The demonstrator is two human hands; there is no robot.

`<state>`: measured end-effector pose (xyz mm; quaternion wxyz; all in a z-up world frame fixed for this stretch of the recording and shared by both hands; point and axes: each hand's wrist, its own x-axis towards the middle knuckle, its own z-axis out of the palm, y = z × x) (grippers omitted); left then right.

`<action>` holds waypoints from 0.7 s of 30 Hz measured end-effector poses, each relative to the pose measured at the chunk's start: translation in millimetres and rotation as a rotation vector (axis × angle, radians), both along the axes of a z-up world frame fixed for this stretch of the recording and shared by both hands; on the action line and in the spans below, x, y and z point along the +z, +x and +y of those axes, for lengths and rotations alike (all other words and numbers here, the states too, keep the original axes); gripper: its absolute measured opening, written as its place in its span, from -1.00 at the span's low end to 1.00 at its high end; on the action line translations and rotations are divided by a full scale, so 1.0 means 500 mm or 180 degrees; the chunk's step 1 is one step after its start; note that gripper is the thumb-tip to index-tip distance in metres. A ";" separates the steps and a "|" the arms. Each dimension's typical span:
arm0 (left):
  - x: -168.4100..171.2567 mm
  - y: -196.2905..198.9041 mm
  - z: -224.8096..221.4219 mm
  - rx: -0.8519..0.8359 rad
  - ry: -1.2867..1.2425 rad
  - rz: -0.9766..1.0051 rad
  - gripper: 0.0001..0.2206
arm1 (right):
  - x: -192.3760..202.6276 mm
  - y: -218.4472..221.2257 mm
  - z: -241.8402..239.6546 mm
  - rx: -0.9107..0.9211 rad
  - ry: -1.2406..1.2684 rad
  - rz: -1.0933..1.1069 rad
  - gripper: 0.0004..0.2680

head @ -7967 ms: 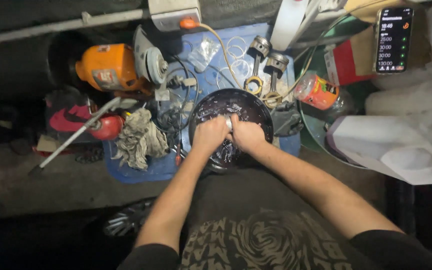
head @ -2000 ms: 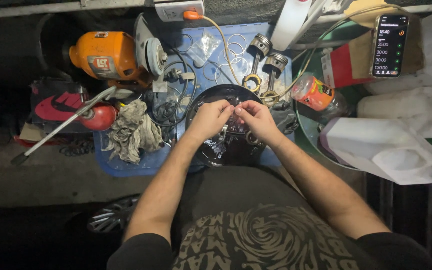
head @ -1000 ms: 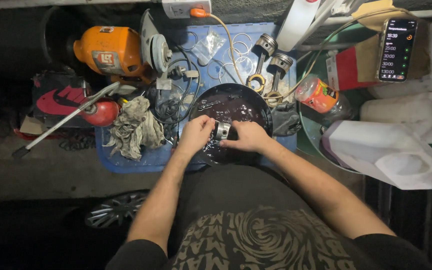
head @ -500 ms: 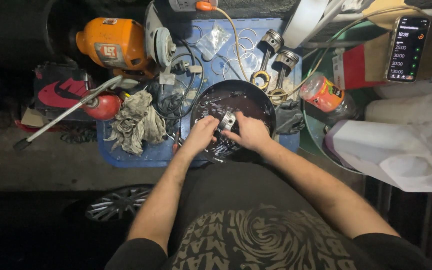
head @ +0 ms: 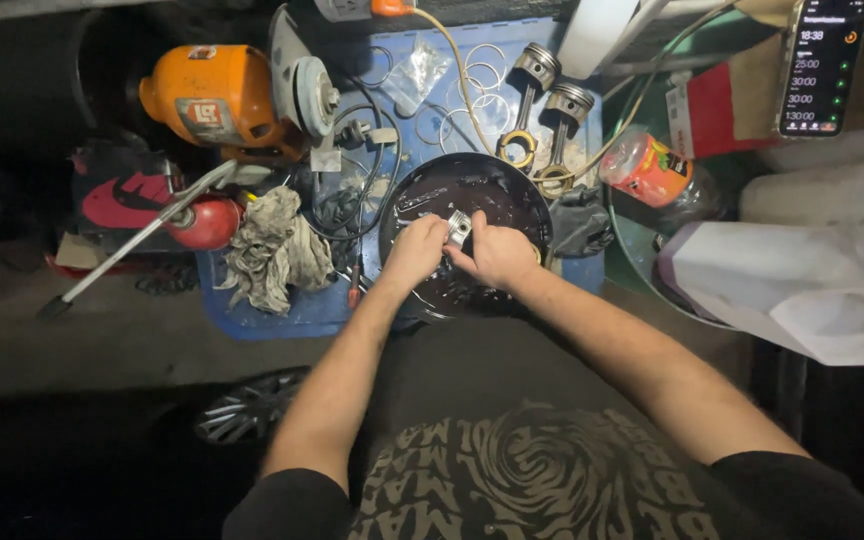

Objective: Cleaning an engine piston by scrubbing it in a bowl of solvent at a workbench to remove carbon deposits.

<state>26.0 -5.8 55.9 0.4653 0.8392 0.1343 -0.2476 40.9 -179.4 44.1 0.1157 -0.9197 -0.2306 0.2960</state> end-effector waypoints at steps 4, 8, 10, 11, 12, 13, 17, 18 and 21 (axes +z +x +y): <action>-0.030 0.008 0.004 0.0018 -0.0081 0.0025 -0.69 | 0.020 0.004 0.000 0.0032 -0.0091 -0.0005 -0.45; -0.052 0.010 0.008 -0.0057 -0.0076 -0.0036 -0.67 | 0.023 0.009 -0.003 -0.0009 -0.0010 0.0080 -0.45; -0.041 0.004 0.005 -0.0093 -0.0023 -0.0067 -0.66 | 0.012 0.008 -0.002 -0.0020 0.0025 0.0086 -0.44; -0.031 -0.001 0.002 -0.0185 0.0040 -0.0176 -0.65 | 0.009 0.006 -0.001 -0.0073 0.0027 0.0100 -0.42; -0.020 -0.006 -0.002 -0.0276 0.0103 -0.0284 -0.65 | 0.006 0.004 0.000 -0.0125 0.0029 0.0114 -0.40; -0.024 -0.006 -0.005 -0.0284 0.0104 -0.0285 -0.65 | 0.000 0.005 0.000 -0.0133 0.0030 0.0113 -0.40; -0.010 -0.002 -0.023 -0.0360 0.0407 -0.0510 -0.66 | -0.007 0.006 -0.001 -0.0212 -0.0001 0.0100 -0.39; 0.001 0.001 -0.026 -0.0425 0.0558 -0.0522 -0.64 | -0.004 0.005 -0.001 -0.0201 0.0025 0.0113 -0.39; -0.003 0.014 -0.033 -0.0421 0.0644 -0.0494 -0.66 | -0.037 0.004 -0.003 -0.0156 -0.0022 0.0048 -0.35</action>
